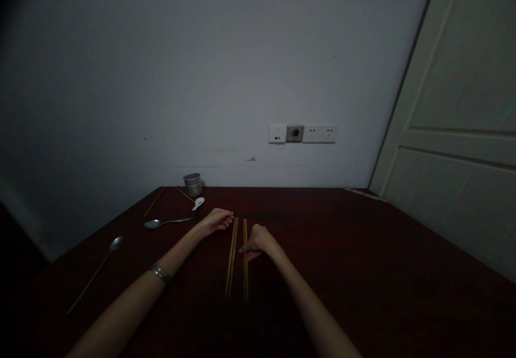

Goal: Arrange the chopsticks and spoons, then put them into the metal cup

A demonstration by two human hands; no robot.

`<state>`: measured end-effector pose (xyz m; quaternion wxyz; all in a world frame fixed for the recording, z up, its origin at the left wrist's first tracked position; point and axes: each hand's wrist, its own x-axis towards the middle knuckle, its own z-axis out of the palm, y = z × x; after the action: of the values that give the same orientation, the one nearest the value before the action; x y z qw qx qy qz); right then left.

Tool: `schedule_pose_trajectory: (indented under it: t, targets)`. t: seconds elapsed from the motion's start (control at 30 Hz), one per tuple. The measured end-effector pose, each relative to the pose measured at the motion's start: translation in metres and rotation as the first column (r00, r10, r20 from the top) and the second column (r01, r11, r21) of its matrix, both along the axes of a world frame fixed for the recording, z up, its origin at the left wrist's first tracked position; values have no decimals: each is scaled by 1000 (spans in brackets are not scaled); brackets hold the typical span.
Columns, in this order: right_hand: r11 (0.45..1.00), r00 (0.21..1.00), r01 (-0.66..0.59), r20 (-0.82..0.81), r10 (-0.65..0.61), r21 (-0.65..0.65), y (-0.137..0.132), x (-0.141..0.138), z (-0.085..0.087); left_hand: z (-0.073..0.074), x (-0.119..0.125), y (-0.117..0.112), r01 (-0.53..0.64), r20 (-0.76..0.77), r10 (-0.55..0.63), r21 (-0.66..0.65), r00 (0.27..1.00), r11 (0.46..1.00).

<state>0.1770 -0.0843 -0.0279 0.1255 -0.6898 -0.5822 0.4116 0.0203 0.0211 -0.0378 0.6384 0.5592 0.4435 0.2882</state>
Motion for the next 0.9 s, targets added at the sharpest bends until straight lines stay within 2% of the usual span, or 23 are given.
schedule_pose_trajectory:
  t: [0.17, 0.3, 0.37, 0.47, 0.6, 0.67, 0.73, 0.83, 0.9]
  targets:
    - [996, 998, -40, -58, 36, -76, 1, 4, 5, 2, 0, -3, -21, 26, 22, -12, 999, 1000]
    - [993, 992, -56, -117, 44, -100, 9, 12, 14, 11, -2, -4, -74, 105, 75, -13, 992, 997]
    - [998, 990, -37, -136, 29, -56, 15, 15, 20, 22, -5, -2, -82, 143, 79, 15, 987, 997]
    - [998, 987, -7, -163, 18, 68, 26, 13, 34, 46, -14, 3, -82, 234, 52, 119, 971, 989]
    - [965, 989, -21, -134, 58, 263, 49, -2, 52, 80, -39, 21, -148, 289, 72, 248, 955, 958]
    - [934, 988, -61, -109, 106, 353, 64, -13, 60, 91, -59, 36, -249, 276, 165, 309, 947, 918]
    - [905, 982, -136, -67, 177, 404, 81, -26, 67, 96, -85, 54, -370, 269, 281, 383, 921, 846]
    - [849, 967, -251, 79, 243, 464, 104, -49, 75, 91, -130, 83, -495, 171, 474, 464, 864, 734]
    - [789, 956, -290, 208, 209, 542, 118, -68, 79, 82, -161, 101, -521, -32, 616, 501, 787, 691]
